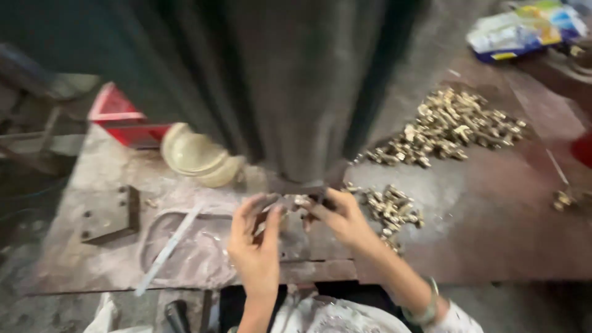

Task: Machine small brass valves using a vertical press machine on a fabrication floor.

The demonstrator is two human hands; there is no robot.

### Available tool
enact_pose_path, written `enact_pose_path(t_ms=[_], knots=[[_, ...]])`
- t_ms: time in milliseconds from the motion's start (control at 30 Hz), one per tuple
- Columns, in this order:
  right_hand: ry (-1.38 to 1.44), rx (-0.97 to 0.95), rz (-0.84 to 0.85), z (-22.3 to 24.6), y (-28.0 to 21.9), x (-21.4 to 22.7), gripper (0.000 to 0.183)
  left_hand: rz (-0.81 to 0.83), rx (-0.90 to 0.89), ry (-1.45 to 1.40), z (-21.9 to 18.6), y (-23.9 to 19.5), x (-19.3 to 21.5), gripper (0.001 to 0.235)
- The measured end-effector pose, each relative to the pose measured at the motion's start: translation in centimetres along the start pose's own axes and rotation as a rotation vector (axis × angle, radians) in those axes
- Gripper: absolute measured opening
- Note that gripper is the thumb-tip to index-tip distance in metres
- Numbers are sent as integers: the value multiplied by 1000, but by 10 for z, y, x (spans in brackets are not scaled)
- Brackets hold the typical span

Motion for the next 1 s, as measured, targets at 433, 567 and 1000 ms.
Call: enact_pose_path(t_ms=[433,567,1000], knots=[[-444,277,-155,27,-20,-14,24,608,-532,352,67,-58,-143,45],[-107,3,-69,7,-17,-13,25,539,-396,241,104,-59,-127,33],[-88,-86,349,38,14,-4,21,295,-871,541,-18,-74,-17,34]])
Point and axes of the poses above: each hand's wrist, its own y-axis towards the middle knuckle, its own x-axis out of the back of the hand, z = x × y, the point moved 9 cm from there along y, towards the middle knuckle, and after that the axes turned 6 degrees about -y, right-handed, at the moved point
